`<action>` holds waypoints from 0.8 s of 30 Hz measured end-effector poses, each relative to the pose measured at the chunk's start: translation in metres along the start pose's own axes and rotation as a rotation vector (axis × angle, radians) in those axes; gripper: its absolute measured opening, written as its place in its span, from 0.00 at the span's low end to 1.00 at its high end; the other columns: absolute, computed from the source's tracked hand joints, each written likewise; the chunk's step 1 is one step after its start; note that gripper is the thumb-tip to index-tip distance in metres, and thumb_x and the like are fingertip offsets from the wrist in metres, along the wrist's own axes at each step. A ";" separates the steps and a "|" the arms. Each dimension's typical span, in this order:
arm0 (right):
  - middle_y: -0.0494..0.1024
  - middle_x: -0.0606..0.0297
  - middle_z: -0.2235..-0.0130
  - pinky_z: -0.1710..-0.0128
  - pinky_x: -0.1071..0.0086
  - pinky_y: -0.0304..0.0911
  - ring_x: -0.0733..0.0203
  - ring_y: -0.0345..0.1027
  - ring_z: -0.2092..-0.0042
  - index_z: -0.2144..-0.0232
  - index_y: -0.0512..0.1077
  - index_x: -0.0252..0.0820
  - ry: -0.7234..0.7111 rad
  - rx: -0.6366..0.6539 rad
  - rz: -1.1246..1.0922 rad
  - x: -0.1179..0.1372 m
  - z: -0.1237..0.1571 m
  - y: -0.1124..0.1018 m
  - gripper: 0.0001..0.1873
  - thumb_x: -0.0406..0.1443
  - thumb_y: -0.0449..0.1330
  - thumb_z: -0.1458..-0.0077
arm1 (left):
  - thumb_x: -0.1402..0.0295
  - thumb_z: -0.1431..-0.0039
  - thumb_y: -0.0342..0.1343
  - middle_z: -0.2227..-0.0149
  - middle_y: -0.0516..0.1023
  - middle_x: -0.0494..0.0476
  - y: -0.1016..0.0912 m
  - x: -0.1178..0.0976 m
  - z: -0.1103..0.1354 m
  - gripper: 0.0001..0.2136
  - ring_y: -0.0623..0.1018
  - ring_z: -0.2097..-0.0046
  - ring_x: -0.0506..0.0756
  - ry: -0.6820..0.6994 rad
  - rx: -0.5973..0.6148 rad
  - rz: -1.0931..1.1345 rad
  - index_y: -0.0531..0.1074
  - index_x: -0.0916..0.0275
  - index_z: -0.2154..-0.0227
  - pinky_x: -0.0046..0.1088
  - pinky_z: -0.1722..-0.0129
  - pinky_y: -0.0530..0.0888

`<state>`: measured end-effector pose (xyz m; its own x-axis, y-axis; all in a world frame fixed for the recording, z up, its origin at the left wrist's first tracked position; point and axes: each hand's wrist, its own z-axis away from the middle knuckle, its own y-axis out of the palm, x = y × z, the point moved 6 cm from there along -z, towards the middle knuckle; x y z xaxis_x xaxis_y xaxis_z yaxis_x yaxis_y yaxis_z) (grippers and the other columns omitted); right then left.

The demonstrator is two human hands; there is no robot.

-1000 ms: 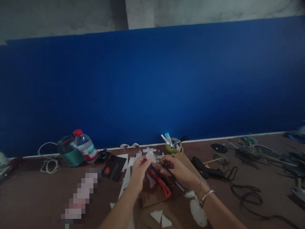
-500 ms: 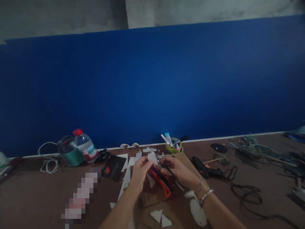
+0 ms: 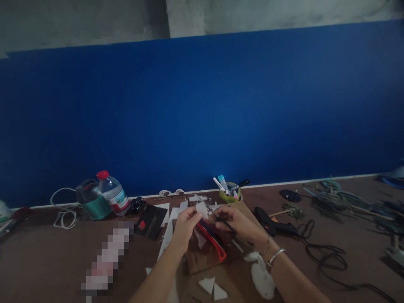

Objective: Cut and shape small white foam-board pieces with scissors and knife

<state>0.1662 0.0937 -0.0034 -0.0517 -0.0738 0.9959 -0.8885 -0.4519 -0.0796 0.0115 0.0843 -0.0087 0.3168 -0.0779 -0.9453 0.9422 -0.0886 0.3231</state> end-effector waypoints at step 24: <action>0.69 0.70 0.74 0.79 0.77 0.54 0.68 0.58 0.75 0.69 0.72 0.40 0.060 0.078 0.132 -0.013 -0.002 -0.014 0.19 0.46 0.68 0.60 | 0.61 0.55 0.63 0.66 0.80 0.58 -0.013 0.008 -0.009 0.18 0.76 0.63 0.58 0.043 -0.014 -0.089 0.76 0.65 0.61 0.31 0.60 0.70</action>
<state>0.1784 0.1023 -0.0147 -0.1946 -0.0851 0.9772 -0.8345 -0.5092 -0.2105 0.0032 0.0940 -0.0210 0.2359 -0.0273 -0.9714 0.9682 -0.0790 0.2373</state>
